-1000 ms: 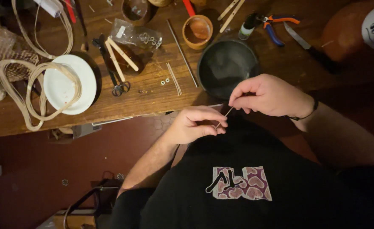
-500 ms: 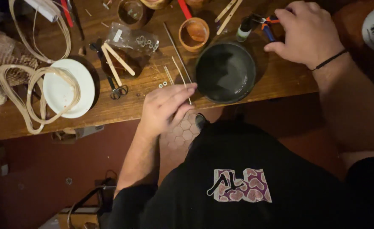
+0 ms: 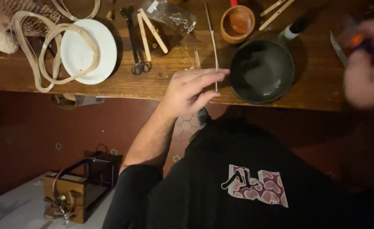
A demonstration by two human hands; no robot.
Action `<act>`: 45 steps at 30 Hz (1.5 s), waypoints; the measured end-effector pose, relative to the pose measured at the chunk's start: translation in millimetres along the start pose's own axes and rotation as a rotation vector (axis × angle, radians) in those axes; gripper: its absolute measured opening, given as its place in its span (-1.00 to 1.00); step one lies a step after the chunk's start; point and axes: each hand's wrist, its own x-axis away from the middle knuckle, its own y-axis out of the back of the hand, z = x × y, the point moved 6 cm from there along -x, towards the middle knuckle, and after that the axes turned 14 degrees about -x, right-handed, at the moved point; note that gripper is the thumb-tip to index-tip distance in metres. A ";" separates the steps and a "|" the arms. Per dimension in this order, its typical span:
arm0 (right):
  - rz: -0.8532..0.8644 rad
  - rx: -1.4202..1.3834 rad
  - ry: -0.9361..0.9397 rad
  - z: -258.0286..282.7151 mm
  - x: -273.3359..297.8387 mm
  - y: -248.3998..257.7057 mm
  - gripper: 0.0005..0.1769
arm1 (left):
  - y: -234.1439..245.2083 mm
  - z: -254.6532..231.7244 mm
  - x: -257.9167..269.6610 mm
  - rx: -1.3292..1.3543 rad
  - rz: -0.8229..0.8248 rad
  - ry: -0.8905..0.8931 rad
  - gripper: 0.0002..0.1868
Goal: Attaching metal tabs to candle wicks using glue and pliers at a workbench
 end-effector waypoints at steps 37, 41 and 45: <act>0.603 0.020 0.622 177.7 30.6 -141.2 -0.66 | 4.2 -22.1 -9.1 0.158 0.054 -0.039 -0.73; 0.574 0.076 0.642 175.6 32.5 -141.2 -0.65 | 2.8 -22.0 -9.3 0.145 0.055 -0.027 -0.72; 0.582 0.089 0.667 171.7 35.7 -143.2 -0.62 | 0.7 -20.8 -9.4 0.180 0.054 0.007 -0.74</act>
